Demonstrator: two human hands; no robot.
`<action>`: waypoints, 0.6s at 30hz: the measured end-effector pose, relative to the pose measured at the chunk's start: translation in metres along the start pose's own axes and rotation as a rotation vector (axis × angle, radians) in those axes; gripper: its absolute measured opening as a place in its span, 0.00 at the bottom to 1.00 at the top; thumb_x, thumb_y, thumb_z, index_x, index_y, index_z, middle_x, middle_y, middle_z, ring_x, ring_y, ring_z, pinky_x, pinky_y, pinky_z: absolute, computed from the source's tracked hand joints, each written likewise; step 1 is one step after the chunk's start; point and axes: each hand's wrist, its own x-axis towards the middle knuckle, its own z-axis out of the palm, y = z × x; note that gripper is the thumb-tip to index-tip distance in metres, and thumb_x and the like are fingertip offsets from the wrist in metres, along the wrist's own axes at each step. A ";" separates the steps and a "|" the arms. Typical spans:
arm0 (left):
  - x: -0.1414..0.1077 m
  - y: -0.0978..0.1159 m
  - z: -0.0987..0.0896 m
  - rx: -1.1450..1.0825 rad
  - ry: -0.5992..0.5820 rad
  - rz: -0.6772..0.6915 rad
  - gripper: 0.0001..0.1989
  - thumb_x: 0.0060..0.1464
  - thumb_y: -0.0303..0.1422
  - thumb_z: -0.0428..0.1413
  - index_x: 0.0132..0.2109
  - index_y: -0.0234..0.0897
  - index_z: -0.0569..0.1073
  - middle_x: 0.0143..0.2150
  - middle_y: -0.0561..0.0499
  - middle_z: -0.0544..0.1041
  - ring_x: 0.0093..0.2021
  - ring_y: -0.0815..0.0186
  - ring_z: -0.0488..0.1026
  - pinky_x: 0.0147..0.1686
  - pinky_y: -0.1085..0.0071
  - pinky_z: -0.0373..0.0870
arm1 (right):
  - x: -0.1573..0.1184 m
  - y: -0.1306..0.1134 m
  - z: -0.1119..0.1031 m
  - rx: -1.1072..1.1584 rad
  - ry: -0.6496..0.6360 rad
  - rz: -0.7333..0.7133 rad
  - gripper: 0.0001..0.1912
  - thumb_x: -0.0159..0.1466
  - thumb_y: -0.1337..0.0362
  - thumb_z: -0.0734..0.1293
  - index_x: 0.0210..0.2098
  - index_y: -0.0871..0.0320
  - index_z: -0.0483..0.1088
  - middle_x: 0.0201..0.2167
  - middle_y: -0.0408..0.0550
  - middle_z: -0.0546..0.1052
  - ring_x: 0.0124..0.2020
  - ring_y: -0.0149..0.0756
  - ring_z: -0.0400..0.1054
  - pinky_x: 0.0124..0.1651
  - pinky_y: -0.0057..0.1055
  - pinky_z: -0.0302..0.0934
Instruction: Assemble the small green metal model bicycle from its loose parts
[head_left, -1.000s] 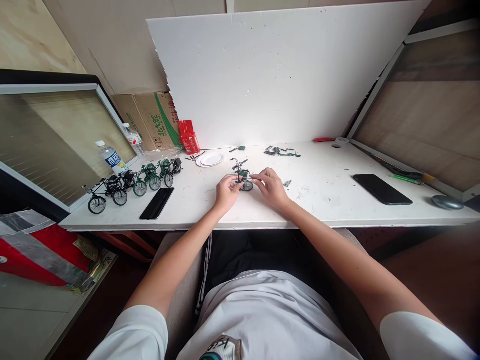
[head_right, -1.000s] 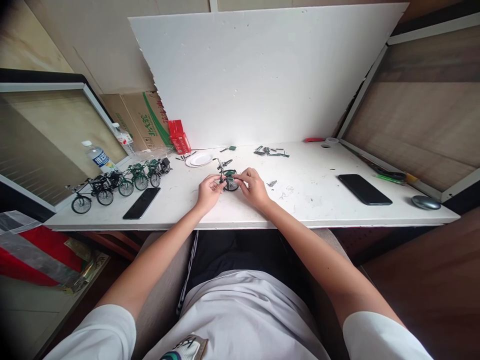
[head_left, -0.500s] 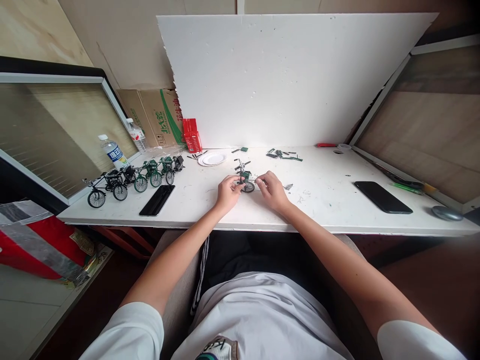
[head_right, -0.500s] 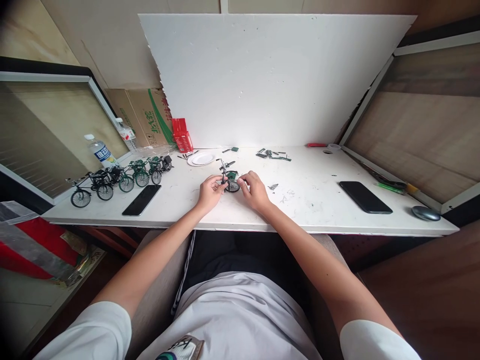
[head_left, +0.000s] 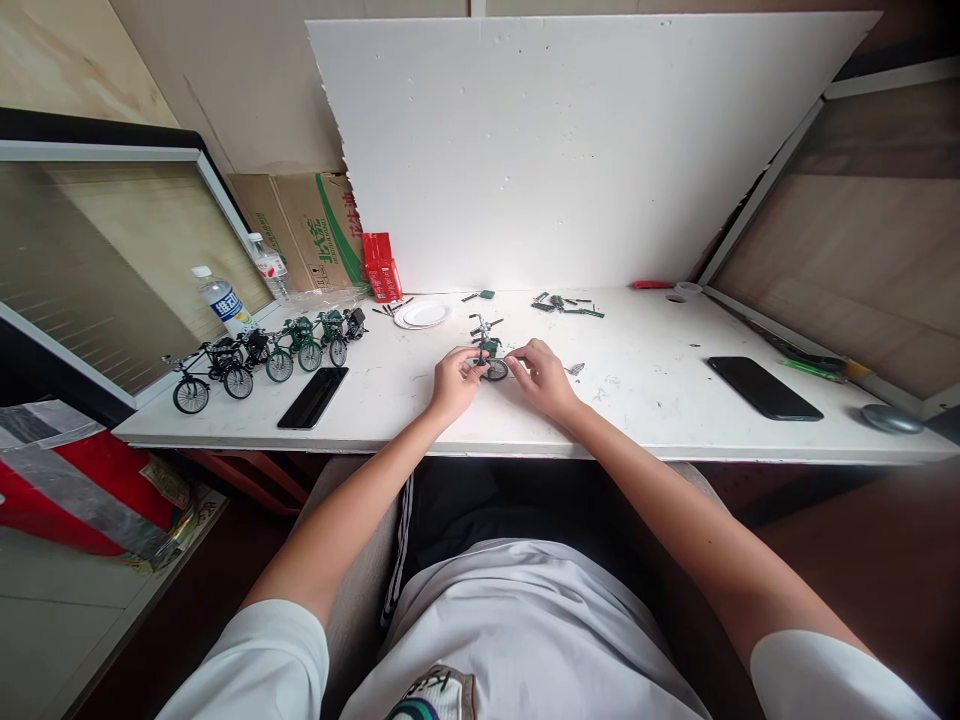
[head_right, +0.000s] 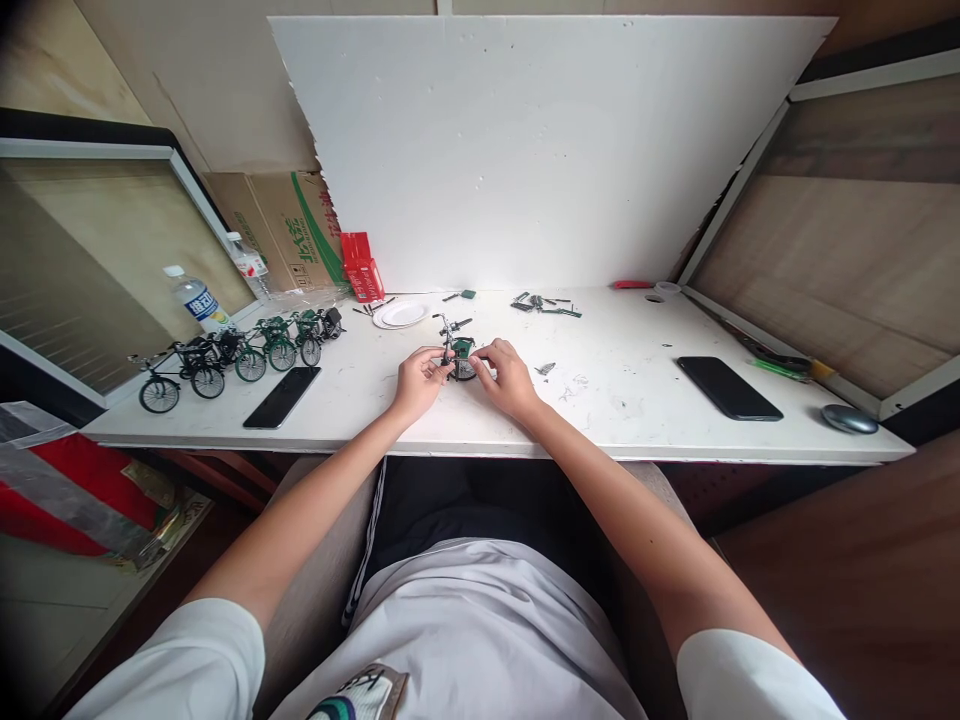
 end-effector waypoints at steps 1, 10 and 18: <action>0.000 0.000 0.000 0.000 -0.002 -0.002 0.10 0.60 0.36 0.66 0.47 0.37 0.83 0.54 0.42 0.83 0.27 0.72 0.73 0.30 0.71 0.75 | 0.000 0.000 0.000 -0.002 0.000 -0.001 0.24 0.77 0.40 0.59 0.43 0.52 0.75 0.34 0.51 0.72 0.39 0.46 0.67 0.41 0.45 0.63; 0.000 -0.001 0.000 0.001 -0.013 0.005 0.09 0.60 0.33 0.66 0.47 0.37 0.84 0.54 0.42 0.83 0.28 0.72 0.73 0.32 0.70 0.76 | 0.001 0.001 0.001 0.003 -0.024 0.020 0.25 0.77 0.40 0.59 0.41 0.52 0.75 0.34 0.51 0.72 0.38 0.46 0.67 0.42 0.44 0.63; 0.000 -0.003 0.000 0.002 -0.014 0.006 0.09 0.60 0.33 0.65 0.46 0.38 0.84 0.54 0.42 0.83 0.27 0.72 0.73 0.31 0.70 0.76 | 0.000 0.001 0.001 0.004 -0.028 0.026 0.26 0.77 0.40 0.58 0.39 0.52 0.73 0.34 0.51 0.72 0.39 0.46 0.67 0.40 0.44 0.64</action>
